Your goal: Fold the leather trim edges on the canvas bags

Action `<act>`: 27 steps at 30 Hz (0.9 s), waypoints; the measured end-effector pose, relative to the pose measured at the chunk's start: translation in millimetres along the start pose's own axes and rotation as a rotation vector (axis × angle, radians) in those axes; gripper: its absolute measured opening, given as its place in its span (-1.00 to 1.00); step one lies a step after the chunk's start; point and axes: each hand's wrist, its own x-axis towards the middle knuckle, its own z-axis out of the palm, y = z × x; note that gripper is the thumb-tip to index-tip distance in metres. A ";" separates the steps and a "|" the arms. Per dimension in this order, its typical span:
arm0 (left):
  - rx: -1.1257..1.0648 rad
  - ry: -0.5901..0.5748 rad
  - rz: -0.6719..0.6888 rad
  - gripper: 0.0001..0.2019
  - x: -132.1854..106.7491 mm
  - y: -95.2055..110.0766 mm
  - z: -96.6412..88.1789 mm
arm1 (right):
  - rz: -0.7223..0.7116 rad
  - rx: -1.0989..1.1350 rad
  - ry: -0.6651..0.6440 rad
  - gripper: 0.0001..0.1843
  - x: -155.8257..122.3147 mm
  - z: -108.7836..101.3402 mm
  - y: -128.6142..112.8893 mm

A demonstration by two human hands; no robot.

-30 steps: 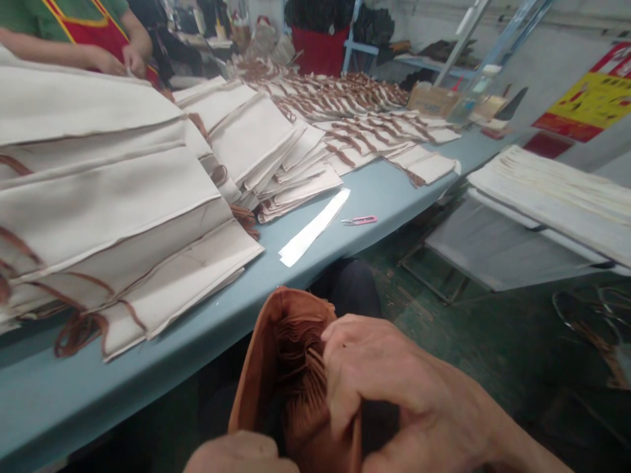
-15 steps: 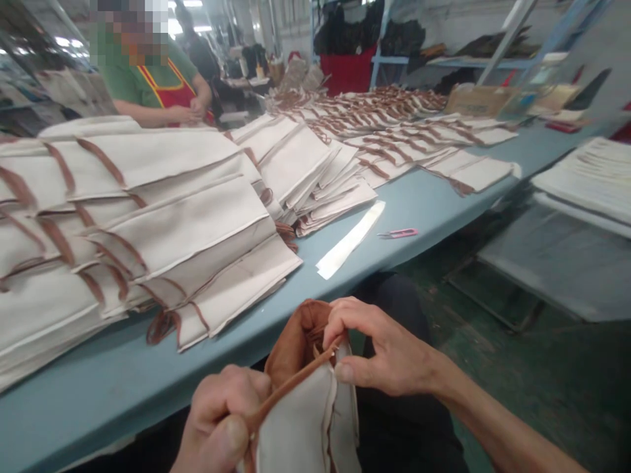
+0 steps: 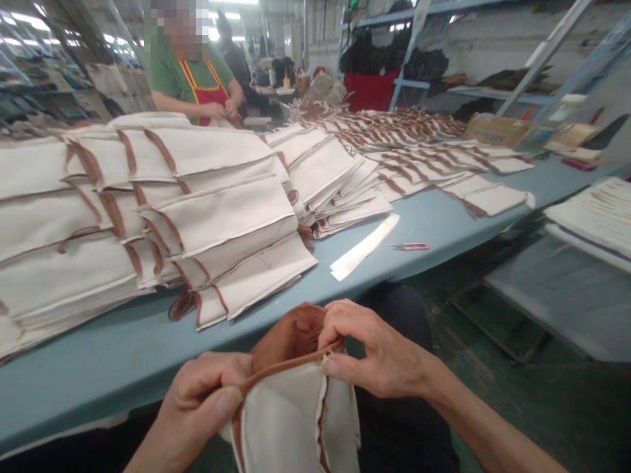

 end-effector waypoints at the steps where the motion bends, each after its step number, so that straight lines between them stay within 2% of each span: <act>1: 0.033 -0.020 -0.021 -0.35 1.3 4.4 -0.2 | 0.007 -0.005 0.004 -0.82 0.9 0.8 0.8; 5: 0.141 -0.090 -0.023 -0.34 14.7 27.0 3.9 | 0.151 0.122 0.032 -0.74 4.2 -1.0 10.1; 9: 0.255 -0.110 -0.036 -0.58 29.5 40.7 12.4 | 0.218 0.237 0.077 -0.58 7.5 -8.7 19.6; 12: 0.363 -0.101 0.052 -0.71 39.8 44.3 18.8 | 0.226 0.261 0.124 -0.52 9.4 -20.9 19.2; 15: 0.454 -0.116 0.169 -0.71 50.5 48.5 24.6 | 0.248 0.306 0.164 -0.49 10.2 -39.4 12.8; 20: 0.513 -0.166 0.309 -0.66 58.9 54.2 41.1 | 0.341 0.362 0.069 -0.47 13.1 -63.0 15.6; 24: 0.504 -0.164 0.283 -0.67 59.5 56.6 60.5 | 0.432 0.306 0.006 -0.50 17.7 -55.3 34.5; 27: 0.413 -0.085 0.184 -0.57 66.8 56.1 69.6 | 0.460 0.216 0.093 -0.63 12.6 -43.3 27.0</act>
